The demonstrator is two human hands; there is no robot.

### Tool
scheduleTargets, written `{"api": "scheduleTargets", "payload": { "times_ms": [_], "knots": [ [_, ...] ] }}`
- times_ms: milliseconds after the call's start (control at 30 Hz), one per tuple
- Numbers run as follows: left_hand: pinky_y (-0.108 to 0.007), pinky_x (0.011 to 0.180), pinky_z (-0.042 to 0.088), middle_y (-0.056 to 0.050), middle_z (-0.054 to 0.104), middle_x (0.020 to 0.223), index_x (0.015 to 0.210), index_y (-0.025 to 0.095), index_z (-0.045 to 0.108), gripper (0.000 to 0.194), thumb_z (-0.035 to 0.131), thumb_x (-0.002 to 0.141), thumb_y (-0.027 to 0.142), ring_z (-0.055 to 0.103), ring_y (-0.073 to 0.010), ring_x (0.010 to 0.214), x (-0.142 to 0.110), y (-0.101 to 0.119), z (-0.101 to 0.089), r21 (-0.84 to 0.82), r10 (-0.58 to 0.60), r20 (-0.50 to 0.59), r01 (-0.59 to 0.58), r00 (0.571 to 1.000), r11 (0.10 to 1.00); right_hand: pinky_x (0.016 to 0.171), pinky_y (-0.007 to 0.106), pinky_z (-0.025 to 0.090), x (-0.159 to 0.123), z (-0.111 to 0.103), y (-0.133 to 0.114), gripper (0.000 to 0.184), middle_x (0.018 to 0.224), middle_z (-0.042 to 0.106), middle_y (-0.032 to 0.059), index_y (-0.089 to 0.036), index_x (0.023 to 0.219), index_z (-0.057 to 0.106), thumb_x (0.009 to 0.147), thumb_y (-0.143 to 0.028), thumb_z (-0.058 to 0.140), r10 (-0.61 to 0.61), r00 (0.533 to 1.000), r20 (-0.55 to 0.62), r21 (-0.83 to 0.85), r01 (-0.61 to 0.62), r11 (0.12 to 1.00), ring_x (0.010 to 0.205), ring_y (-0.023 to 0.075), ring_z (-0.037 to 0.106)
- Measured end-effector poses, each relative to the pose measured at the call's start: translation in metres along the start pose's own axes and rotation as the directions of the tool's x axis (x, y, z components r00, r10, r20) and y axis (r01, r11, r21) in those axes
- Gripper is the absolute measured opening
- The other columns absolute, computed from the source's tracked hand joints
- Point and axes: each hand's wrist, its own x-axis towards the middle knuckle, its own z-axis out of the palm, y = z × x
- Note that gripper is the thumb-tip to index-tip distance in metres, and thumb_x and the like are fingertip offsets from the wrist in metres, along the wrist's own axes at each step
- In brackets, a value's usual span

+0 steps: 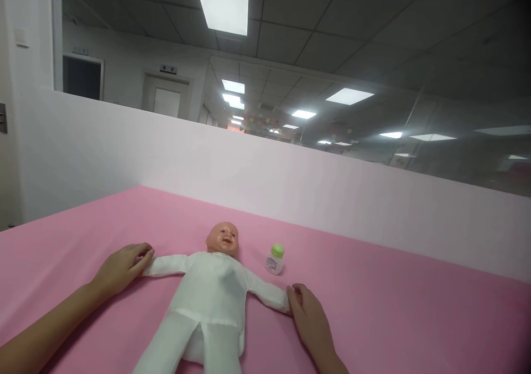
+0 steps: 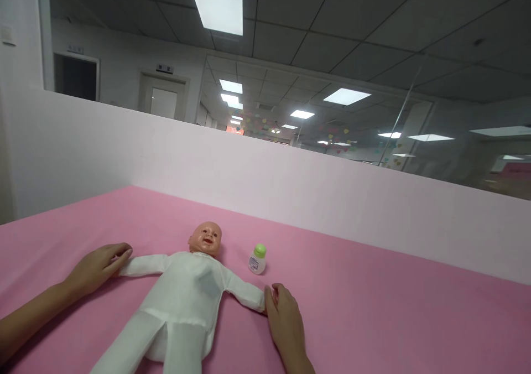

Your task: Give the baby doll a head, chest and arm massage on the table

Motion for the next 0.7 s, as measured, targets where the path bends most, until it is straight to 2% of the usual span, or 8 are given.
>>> {"api": "scheduleTargets", "payload": {
  "times_ms": [167, 267, 333, 367, 433, 500, 567, 700],
  "knots": [
    [-0.041, 0.103, 0.037, -0.008, 0.062, 0.13, 0.114, 0.025, 0.062, 0.045, 0.044, 0.09, 0.059, 0.049, -0.0308, 0.126, -0.008, 0.039, 0.005, -0.384, 0.042, -0.236, -0.133, 0.971, 0.914, 0.106, 0.047, 0.04, 0.012, 0.006, -0.013, 0.067, 0.135, 0.056, 0.018, -0.007, 0.131, 0.054, 0.087, -0.054, 0.033, -0.079, 0.969, -0.235, -0.063, 0.066, 0.996, 0.127, 0.0326, 0.049],
    [-0.041, 0.115, 0.031, -0.007, 0.059, 0.136, 0.118, 0.025, 0.06, 0.044, 0.045, 0.091, 0.056, 0.044, -0.0278, 0.135, -0.011, 0.1, 0.007, -0.746, 0.067, -0.194, -0.192, 0.979, 0.637, 0.116, 0.054, 0.028, 0.017, 0.008, -0.027, 0.067, 0.148, 0.045, 0.0147, -0.01, 0.141, 0.047, 0.089, -0.049, 0.033, -0.135, 0.963, -0.234, -0.11, 0.111, 0.988, 0.14, 0.0321, 0.037],
    [-0.043, 0.114, 0.035, -0.012, 0.057, 0.139, 0.122, 0.019, 0.057, 0.053, 0.041, 0.09, 0.058, 0.046, -0.0295, 0.135, -0.008, 0.15, 0.012, -0.945, 0.093, -0.055, -0.082, 0.994, 0.316, 0.12, 0.056, 0.018, 0.025, 0.004, -0.038, 0.068, 0.157, 0.032, 0.0109, -0.012, 0.149, 0.037, 0.091, -0.047, 0.03, -0.163, 0.973, -0.163, -0.105, 0.148, 0.983, 0.148, 0.03, 0.022],
    [-0.044, 0.114, 0.036, -0.015, 0.056, 0.14, 0.126, 0.016, 0.055, 0.058, 0.039, 0.09, 0.058, 0.046, -0.0299, 0.136, -0.005, 0.176, 0.016, -0.982, 0.106, 0.089, 0.069, 0.99, 0.175, 0.121, 0.055, 0.014, 0.032, 0.0, -0.044, 0.068, 0.16, 0.026, 0.0092, -0.013, 0.152, 0.032, 0.093, -0.046, 0.027, -0.174, 0.977, -0.123, -0.087, 0.164, 0.983, 0.151, 0.0282, 0.016],
    [-0.045, 0.117, 0.033, -0.02, 0.049, 0.147, 0.137, 0.009, 0.046, 0.071, 0.034, 0.091, 0.061, 0.045, -0.0316, 0.138, 0.002, 0.223, 0.031, -0.921, 0.14, 0.378, 0.387, 0.915, -0.042, 0.123, 0.048, 0.01, 0.052, -0.008, -0.058, 0.069, 0.164, 0.015, 0.0065, -0.013, 0.156, 0.023, 0.097, -0.048, 0.022, -0.197, 0.977, -0.083, -0.016, 0.197, 0.98, 0.153, 0.0235, 0.005],
    [-0.044, 0.12, 0.028, -0.024, 0.032, 0.156, 0.144, 0.001, 0.038, 0.082, 0.033, 0.09, 0.063, 0.032, -0.0325, 0.146, 0.012, 0.262, 0.053, -0.809, 0.111, 0.545, 0.556, 0.831, -0.189, 0.124, 0.045, 0.002, 0.077, -0.015, -0.073, 0.067, 0.165, 0.008, 0.0042, -0.013, 0.157, 0.018, 0.099, -0.047, 0.018, -0.164, 0.986, -0.041, 0.022, 0.165, 0.986, 0.153, 0.0204, -0.001],
    [-0.042, 0.122, 0.022, -0.025, 0.023, 0.16, 0.145, -0.003, 0.034, 0.084, 0.032, 0.091, 0.061, 0.021, -0.0306, 0.15, 0.022, 0.292, 0.079, -0.765, 0.034, 0.6, 0.586, 0.799, -0.267, 0.124, 0.043, 0.004, 0.103, -0.018, -0.086, 0.069, 0.165, 0.007, 0.0053, -0.012, 0.157, 0.016, 0.1, -0.049, 0.016, -0.136, 0.991, 0.012, 0.047, 0.135, 0.99, 0.153, 0.0204, -0.001],
    [-0.035, 0.119, 0.03, -0.02, 0.037, 0.155, 0.136, 0.006, 0.048, 0.069, 0.037, 0.092, 0.058, 0.03, -0.0271, 0.147, 0.04, 0.322, 0.127, -0.797, -0.07, 0.575, 0.538, 0.815, -0.275, 0.116, 0.034, 0.03, 0.133, -0.013, -0.094, 0.068, 0.155, 0.037, 0.014, -0.008, 0.148, 0.04, 0.1, -0.05, 0.017, -0.089, 0.974, 0.207, 0.068, 0.077, 0.995, 0.143, 0.0206, 0.037]
  ]
}}
